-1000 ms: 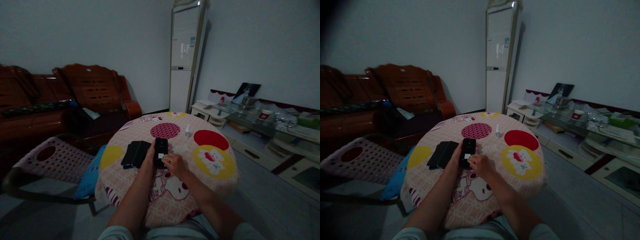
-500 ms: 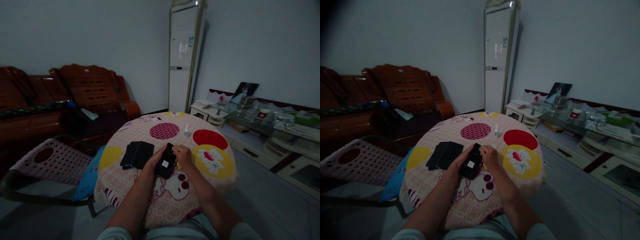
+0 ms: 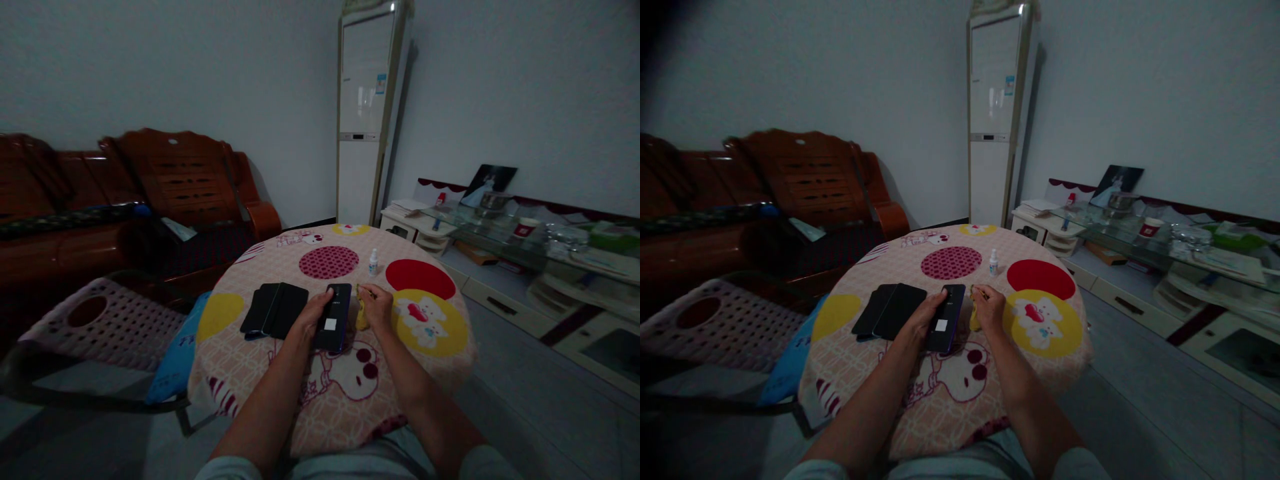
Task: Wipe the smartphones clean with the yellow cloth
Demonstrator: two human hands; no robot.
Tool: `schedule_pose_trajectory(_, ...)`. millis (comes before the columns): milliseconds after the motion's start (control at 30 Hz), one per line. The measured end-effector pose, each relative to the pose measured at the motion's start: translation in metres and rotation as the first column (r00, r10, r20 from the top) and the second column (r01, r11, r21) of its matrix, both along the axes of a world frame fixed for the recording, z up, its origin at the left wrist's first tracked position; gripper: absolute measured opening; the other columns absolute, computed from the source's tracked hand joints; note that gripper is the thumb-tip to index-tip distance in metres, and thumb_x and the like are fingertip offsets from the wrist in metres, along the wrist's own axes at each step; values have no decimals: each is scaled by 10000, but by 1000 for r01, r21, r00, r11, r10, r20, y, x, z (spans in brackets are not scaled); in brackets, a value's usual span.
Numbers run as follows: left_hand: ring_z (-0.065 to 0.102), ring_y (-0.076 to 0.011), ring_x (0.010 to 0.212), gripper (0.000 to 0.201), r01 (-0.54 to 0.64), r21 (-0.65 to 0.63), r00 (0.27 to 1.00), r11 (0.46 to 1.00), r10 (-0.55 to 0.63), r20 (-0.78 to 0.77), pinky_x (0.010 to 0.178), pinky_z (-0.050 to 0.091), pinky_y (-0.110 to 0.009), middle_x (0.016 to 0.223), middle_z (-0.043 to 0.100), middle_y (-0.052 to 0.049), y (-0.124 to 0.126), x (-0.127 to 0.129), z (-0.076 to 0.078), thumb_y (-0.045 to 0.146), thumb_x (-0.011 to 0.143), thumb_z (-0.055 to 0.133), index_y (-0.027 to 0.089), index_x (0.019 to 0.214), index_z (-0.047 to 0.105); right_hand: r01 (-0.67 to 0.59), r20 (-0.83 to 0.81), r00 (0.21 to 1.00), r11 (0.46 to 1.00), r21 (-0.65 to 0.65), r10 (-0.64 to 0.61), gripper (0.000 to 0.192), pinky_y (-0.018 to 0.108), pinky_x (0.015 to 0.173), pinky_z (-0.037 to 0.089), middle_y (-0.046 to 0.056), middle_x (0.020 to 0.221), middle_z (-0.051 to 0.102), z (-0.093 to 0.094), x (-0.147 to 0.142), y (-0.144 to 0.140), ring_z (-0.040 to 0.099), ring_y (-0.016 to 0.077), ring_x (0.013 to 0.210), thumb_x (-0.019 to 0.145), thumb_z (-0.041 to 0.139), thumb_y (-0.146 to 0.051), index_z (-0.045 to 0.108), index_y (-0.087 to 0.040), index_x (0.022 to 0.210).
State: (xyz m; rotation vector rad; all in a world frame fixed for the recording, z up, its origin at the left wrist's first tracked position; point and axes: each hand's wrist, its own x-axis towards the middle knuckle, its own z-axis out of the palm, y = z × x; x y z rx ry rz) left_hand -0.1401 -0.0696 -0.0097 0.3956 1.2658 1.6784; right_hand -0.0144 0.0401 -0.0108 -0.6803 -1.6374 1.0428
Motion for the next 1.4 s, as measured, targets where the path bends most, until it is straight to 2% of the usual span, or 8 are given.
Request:
schedule_pose_trajectory(167, 614, -155, 518, 275, 37, 20, 999, 999, -37, -23, 523, 464, -243, 634, 684, -83, 3, 0, -3, 373, 756, 715, 101, 746, 671, -50, -57, 997, 999, 7, 50, 252, 269, 642, 511, 41, 751, 735, 3, 0, -2, 655, 186, 690, 745, 623, -367, 749, -155, 793)
schedule_pose_trajectory(300, 603, -149, 511, 250, 80, 27, 997, 996, -80, -5, 527, 454, -244, 626, 681, -80, 3, 0, -5, 350, 761, 709, 106, 725, 666, -81, -55, 995, 997, -1, 81, 252, 265, 621, 500, 36, 737, 730, 1, -1, -2, 646, 179, 668, 744, 622, -368, 748, -154, 793)
schedule_pose_trajectory(500, 595, -145, 496, 283, 72, 34, 997, 997, -72, -6, 504, 444, -240, 622, 668, -72, 2, 2, -4, 374, 741, 727, 97, 741, 668, -76, -83, 994, 997, -13, 75, 246, 261, 605, 491, 38, 711, 721, 1, -1, -2, 637, 177, 653, 735, 634, -359, 748, -146, 779)
schedule_pose_trajectory(767, 593, -142, 510, 226, 58, 60, 998, 996, -60, 19, 523, 453, -240, 627, 672, -74, 2, 6, -1, 319, 757, 716, 99, 742, 664, -86, -45, 995, 996, 3, 86, 256, 260, 591, 483, 36, 692, 714, 1, -1, -2, 623, 173, 639, 746, 614, -359, 749, -145, 787)
schedule_pose_trajectory(1033, 614, -150, 532, 236, 1, 73, 1000, 997, 1, -19, 563, 481, -253, 673, 697, -85, 3, 9, 1, 323, 779, 691, 91, 821, 675, -103, -37, 994, 995, 0, 103, 234, 249, 589, 480, 29, 672, 710, 3, 0, -5, 623, 167, 632, 728, 616, -347, 745, -152, 745)
schedule_pose_trajectory(1167, 605, -151, 512, 236, -27, 55, 999, 998, 28, -17, 549, 479, -258, 639, 685, -76, 4, 8, 2, 329, 771, 695, 95, 799, 671, -108, -32, 994, 994, -8, 108, 238, 249, 566, 468, 32, 657, 705, 4, 0, -7, 618, 168, 608, 713, 627, -351, 744, -144, 727)
schedule_pose_trajectory(1400, 585, -134, 484, 223, -173, 49, 985, 984, 174, -4, 527, 469, -248, 590, 654, -38, 5, 4, 2, 320, 734, 720, 111, 717, 643, -160, 5, 987, 987, -2, 160, 223, 245, 575, 470, 26, 653, 705, 3, 0, -13, 623, 169, 612, 718, 626, -344, 741, -154, 718)
